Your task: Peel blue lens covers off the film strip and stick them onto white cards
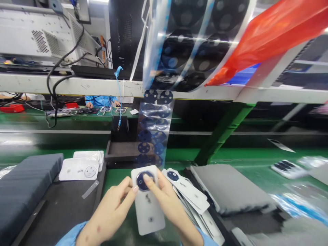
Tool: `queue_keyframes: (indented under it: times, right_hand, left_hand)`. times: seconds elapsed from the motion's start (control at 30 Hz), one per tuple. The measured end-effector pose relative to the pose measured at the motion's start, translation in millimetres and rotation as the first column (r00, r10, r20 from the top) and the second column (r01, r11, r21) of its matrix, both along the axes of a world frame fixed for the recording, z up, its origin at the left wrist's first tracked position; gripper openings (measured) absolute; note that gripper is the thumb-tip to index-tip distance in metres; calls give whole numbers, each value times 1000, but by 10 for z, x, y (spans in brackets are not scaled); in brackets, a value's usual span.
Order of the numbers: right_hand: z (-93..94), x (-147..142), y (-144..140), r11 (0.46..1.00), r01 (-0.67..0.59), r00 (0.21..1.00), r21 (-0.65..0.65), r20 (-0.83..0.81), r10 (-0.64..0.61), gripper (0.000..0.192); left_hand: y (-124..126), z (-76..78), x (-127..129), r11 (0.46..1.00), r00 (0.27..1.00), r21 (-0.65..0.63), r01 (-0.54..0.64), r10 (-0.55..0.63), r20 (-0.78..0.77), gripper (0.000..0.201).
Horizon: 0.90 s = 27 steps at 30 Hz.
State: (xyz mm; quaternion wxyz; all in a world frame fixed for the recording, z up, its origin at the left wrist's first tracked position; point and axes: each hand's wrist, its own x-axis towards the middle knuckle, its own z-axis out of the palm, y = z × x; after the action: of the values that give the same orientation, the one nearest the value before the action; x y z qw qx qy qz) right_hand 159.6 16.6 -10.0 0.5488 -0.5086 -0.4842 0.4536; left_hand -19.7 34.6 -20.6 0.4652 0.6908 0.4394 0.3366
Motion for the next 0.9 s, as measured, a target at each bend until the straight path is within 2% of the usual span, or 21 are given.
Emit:
queue_keyframes:
  times: [0.03, 0.1, 0.13, 0.17, 0.2, 0.27, 0.33, 0.4, 0.47, 0.5, 0.57, 0.63, 0.7, 0.73, 0.77, 0.8, 0.87, 0.9]
  right_hand:
    - [-20, 140, 19, 999, 43, 999, -26, 4, -43, 36]
    - [-61, 497, 73, 986, 146, 989, -81, 25, -145, 44]
    - [-84, 696, 105, 977, 187, 982, -104, 48, -183, 48]
    - [-111, 894, 138, 969, 212, 976, -124, 82, -203, 50]
    - [-147, 1080, 172, 962, 232, 968, -141, 126, -215, 49]
    - [-254, 1383, 240, 948, 260, 946, -182, 244, -213, 42]
    - [-407, 1566, 303, 939, 270, 913, -215, 367, -179, 32]
    - [-569, 1626, 346, 932, 308, 861, -191, 472, -188, 25]
    - [-693, 1582, 339, 927, 367, 792, -82, 549, -265, 18]
    - [-729, 1527, 306, 921, 390, 755, 0, 573, -320, 16]
    - [-747, 1364, 169, 903, 390, 692, 179, 590, -416, 25]
    - [-709, 1154, -44, 893, 311, 671, 326, 589, -450, 40]
    - [-648, 935, -276, 901, 155, 680, 405, 618, -394, 42]
    - [-615, 835, -377, 906, 27, 670, 423, 665, -331, 42]
    - [-583, 748, -458, 878, -141, 586, 457, 753, -298, 51]
    - [-554, 677, -513, 845, -232, 522, 482, 795, -310, 57]
    - [-500, 580, -554, 781, -322, 456, 535, 810, -367, 57]
    - [-477, 550, -548, 761, -315, 468, 567, 791, -395, 51]
  left_hand:
    - [59, 31, -9, 997, 979, 24, 70, -64, -191, 30]
    - [185, 32, -20, 993, 829, 32, 114, -77, -554, 36]
    - [248, -6, -25, 993, 753, 33, 109, -61, -655, 37]
    - [309, -69, -32, 994, 702, 26, 104, -55, -710, 40]
    - [369, -153, -41, 994, 681, 12, 104, -62, -730, 42]
    - [485, -357, -58, 989, 691, -49, 141, -134, -710, 46]
    - [597, -563, -64, 951, 714, -172, 256, -306, -630, 44]
    - [692, -730, -50, 852, 711, -326, 409, -522, -471, 41]
    - [753, -831, -18, 741, 699, -418, 525, -656, -284, 40]
    - [768, -851, 1, 705, 703, -432, 563, -683, -199, 41]
    - [766, -832, 41, 685, 736, -410, 603, -676, -47, 41]
    - [727, -751, 76, 702, 777, -365, 611, -620, 109, 40]
    - [658, -634, 103, 720, 796, -341, 605, -543, 267, 39]
    - [614, -572, 114, 720, 793, -341, 605, -507, 337, 39]
    - [565, -510, 123, 712, 783, -347, 610, -478, 397, 39]
    - [514, -449, 130, 700, 770, -355, 620, -456, 446, 38]
    - [412, -336, 139, 678, 748, -367, 637, -429, 506, 35]
    - [364, -284, 141, 677, 744, -368, 637, -415, 523, 32]
